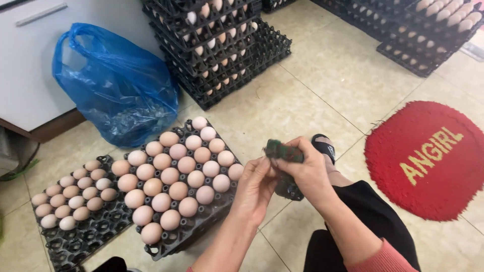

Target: Inspecting and cleaning eggs with a cloth before placing them into storage trays.

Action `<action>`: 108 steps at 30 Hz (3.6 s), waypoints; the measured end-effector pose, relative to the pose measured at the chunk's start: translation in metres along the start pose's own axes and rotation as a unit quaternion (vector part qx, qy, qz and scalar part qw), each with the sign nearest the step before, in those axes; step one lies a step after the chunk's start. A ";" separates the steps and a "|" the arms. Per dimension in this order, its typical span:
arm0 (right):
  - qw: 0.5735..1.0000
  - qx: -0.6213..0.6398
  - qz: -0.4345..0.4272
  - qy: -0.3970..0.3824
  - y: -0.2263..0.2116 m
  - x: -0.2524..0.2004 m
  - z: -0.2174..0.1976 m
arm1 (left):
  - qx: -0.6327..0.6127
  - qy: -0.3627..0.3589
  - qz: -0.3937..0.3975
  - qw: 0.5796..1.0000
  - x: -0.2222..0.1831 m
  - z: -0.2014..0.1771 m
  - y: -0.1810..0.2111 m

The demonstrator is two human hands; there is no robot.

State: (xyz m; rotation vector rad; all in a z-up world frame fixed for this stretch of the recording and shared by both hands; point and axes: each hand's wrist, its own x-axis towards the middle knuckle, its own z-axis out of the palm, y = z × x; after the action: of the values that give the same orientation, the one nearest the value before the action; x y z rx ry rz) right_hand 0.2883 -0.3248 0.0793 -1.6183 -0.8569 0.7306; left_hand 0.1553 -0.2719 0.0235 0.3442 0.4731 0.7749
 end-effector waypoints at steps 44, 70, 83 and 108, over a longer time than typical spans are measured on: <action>0.996 0.009 0.013 -0.085 0.012 -0.001 0.033 | -0.067 -0.036 0.010 0.997 -0.016 -0.041 0.020; 0.968 0.240 0.076 -0.012 -0.002 0.007 0.038 | -0.068 -0.019 0.020 0.997 -0.018 -0.035 0.031; 0.957 0.272 0.101 0.011 -0.006 0.006 0.040 | -0.079 -0.011 0.018 0.997 -0.012 -0.045 0.029; 0.991 0.058 0.029 -0.115 -0.013 0.002 0.039 | -0.074 -0.032 -0.036 0.996 -0.022 -0.037 0.029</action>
State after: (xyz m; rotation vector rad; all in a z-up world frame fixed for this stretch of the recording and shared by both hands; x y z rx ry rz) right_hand 0.2552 -0.3002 0.0841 -1.4792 -0.9150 1.0049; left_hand 0.1051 -0.2644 0.0121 0.2119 0.3626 0.7218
